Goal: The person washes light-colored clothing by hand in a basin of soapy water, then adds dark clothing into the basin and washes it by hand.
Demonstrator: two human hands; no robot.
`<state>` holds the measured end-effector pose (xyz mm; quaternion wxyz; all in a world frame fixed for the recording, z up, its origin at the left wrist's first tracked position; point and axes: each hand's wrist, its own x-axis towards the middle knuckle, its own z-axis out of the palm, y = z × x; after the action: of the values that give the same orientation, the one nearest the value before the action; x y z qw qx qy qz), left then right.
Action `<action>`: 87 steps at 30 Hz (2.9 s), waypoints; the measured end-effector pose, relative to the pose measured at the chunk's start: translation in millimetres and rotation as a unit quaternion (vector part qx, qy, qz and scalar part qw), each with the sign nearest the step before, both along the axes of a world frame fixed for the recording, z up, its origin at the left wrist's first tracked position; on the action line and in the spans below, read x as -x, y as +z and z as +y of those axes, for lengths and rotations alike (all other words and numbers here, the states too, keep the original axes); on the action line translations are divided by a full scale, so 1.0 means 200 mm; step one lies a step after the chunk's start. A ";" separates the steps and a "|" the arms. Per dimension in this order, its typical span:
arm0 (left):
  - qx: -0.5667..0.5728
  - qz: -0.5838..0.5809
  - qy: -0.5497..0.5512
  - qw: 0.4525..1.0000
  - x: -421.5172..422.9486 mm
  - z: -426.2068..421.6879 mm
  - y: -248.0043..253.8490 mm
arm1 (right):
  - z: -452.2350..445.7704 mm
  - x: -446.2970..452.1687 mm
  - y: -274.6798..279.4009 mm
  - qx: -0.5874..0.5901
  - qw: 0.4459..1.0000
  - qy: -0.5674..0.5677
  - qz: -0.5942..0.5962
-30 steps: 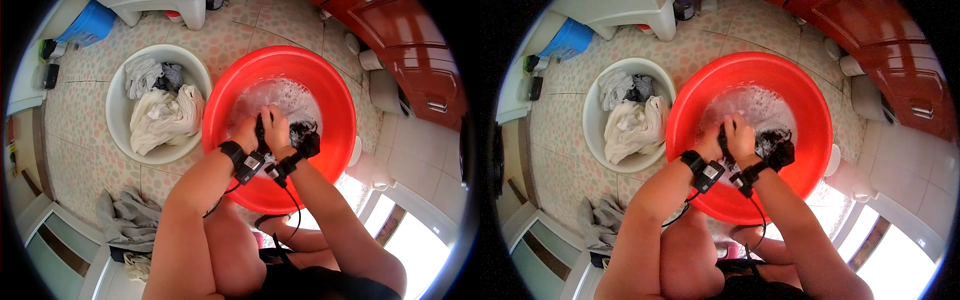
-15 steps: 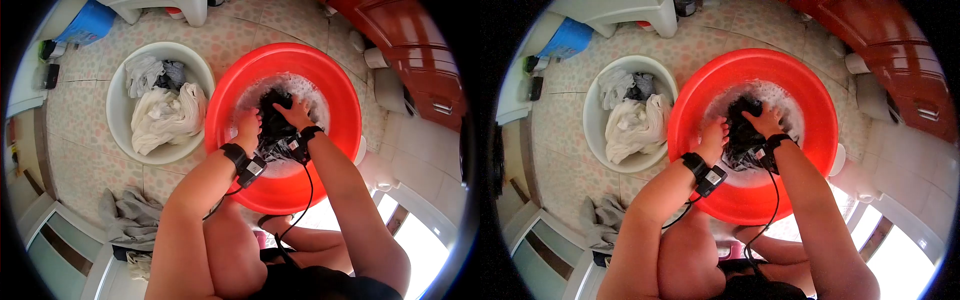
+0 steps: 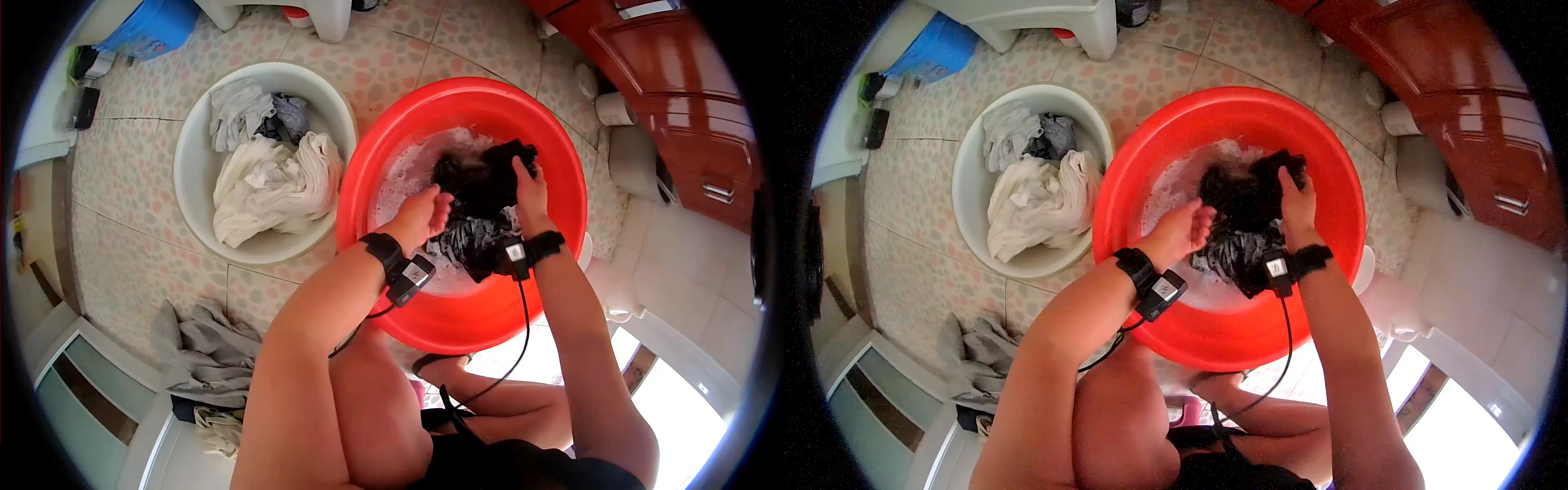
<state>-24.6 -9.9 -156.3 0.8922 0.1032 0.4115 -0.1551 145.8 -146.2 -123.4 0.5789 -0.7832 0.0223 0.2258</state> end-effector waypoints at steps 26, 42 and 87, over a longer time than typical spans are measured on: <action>-0.752 -0.368 -0.242 0.490 -0.36 0.05 0.92 | -0.30 0.48 0.56 -0.314 0.871 -0.188 0.329; -0.663 -0.116 -0.534 0.512 0.06 -0.06 0.35 | -0.33 0.60 -0.12 0.149 0.980 0.071 0.112; -0.072 0.032 -0.122 0.989 0.19 -0.26 -0.05 | -0.30 0.70 -0.34 0.444 0.894 0.048 -0.014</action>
<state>-63.3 -62.5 -167.0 0.8433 0.2111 0.4344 -0.2358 5.5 -206.8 -191.5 0.1591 -0.9621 0.0743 0.2088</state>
